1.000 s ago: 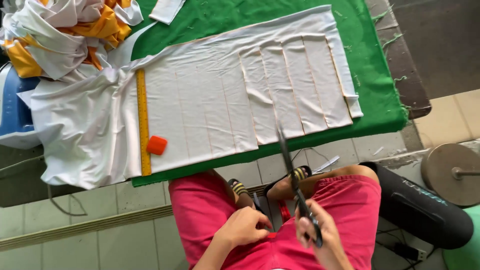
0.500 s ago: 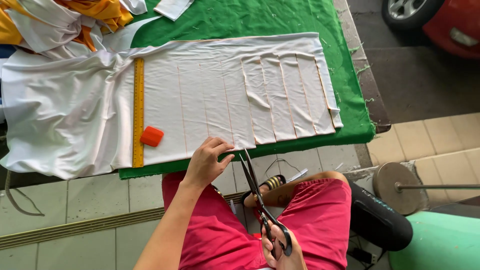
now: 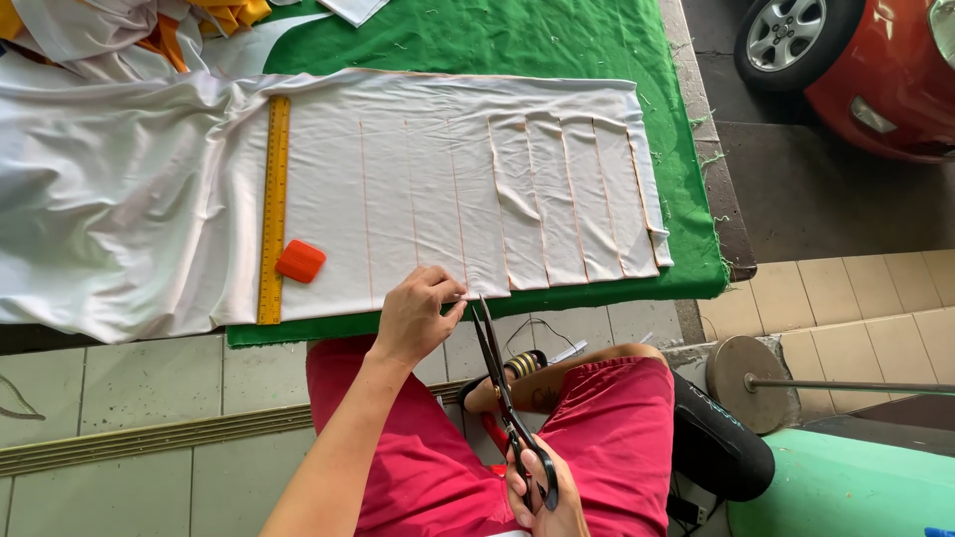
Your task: The person measures and marks lines on a piece of white fabric using a ruler and chalk, then cuts the fabric into strips using scissors.
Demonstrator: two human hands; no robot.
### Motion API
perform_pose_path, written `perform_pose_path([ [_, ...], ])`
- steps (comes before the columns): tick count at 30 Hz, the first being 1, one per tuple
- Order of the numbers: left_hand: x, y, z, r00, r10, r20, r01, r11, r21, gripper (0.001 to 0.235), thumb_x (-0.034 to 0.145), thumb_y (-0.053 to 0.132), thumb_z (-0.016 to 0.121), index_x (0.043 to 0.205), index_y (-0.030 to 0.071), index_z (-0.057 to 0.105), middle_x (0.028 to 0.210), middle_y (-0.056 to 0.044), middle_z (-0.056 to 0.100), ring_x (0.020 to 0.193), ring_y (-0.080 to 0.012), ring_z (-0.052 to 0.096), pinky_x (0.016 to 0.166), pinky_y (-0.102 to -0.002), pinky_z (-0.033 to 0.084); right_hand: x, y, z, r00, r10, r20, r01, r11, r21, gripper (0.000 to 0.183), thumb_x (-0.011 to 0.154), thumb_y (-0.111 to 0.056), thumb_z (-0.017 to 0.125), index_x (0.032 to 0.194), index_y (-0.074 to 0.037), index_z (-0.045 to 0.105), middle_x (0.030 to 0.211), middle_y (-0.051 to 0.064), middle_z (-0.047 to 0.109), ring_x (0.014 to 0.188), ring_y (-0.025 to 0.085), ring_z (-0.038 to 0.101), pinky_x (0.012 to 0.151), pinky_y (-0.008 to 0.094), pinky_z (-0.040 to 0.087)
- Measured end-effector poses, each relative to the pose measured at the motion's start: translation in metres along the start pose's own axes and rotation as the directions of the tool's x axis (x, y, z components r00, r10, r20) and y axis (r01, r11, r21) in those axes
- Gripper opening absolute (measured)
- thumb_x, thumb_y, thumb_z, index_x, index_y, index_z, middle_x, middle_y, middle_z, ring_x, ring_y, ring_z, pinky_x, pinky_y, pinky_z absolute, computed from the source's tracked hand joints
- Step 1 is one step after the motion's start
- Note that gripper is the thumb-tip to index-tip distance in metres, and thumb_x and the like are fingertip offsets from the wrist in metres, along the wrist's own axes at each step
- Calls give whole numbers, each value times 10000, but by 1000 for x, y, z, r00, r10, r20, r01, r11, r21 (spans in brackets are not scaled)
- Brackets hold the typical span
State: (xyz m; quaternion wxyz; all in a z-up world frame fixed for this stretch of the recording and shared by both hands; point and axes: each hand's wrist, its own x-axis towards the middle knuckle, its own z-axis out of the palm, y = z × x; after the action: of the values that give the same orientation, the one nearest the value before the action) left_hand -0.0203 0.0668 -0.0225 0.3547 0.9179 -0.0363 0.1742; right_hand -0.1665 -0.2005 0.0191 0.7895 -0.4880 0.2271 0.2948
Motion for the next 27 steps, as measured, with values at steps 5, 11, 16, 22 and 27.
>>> perform_pose_path([
  [5, 1, 2, -3, 999, 32, -17, -32, 999, 5, 39, 887, 183, 798, 887, 147, 783, 886, 28, 680, 852, -198, 645, 584, -335, 550, -4, -12, 18, 1000, 13, -27, -15, 997, -78, 338, 920, -247, 646, 991, 75, 574, 639, 101, 434, 388, 136, 326, 292, 257, 230],
  [11, 0, 1, -3, 997, 75, -24, -75, 997, 0, 127, 854, 110, 797, 964, 151, 749, 931, 13, 685, 880, -216, 643, 602, -348, 555, 4, -18, 43, 1000, 21, 16, -19, 990, -140, 266, 1000, -249, 590, 1020, 15, 563, 688, 60, 462, 446, 122, 361, 371, 246, 280],
  [16, 0, 9, -9, 988, 129, -83, -131, 991, -16, 87, 869, 77, 805, 922, 105, 742, 914, -3, 672, 855, -221, 630, 621, -350, 541, 15, -13, 56, 999, -29, 34, 34, 989, -141, 210, 983, -230, 627, 987, -36, 546, 702, 42, 444, 491, 98, 358, 390, 227, 304],
  [22, -3, 14, -10, 964, 161, -212, -178, 982, -64, 65, 904, 66, 806, 958, 67, 771, 903, -33, 677, 850, -233, 620, 671, -355, 533, 28, -17, 72, 998, -56, 9, 56, 946, -320, 253, 941, -284, 665, 1017, -73, 547, 698, 20, 464, 454, 106, 433, 448, 236, 333],
  [27, -3, 15, -12, 950, 196, -242, -226, 969, -101, 93, 912, 34, 796, 1002, 50, 777, 909, -43, 684, 825, -232, 585, 713, -352, 519, 39, -12, 71, 996, -85, 29, 90, 948, -304, 251, 968, -287, 654, 966, -86, 504, 731, 6, 455, 477, 92, 411, 473, 231, 320],
])
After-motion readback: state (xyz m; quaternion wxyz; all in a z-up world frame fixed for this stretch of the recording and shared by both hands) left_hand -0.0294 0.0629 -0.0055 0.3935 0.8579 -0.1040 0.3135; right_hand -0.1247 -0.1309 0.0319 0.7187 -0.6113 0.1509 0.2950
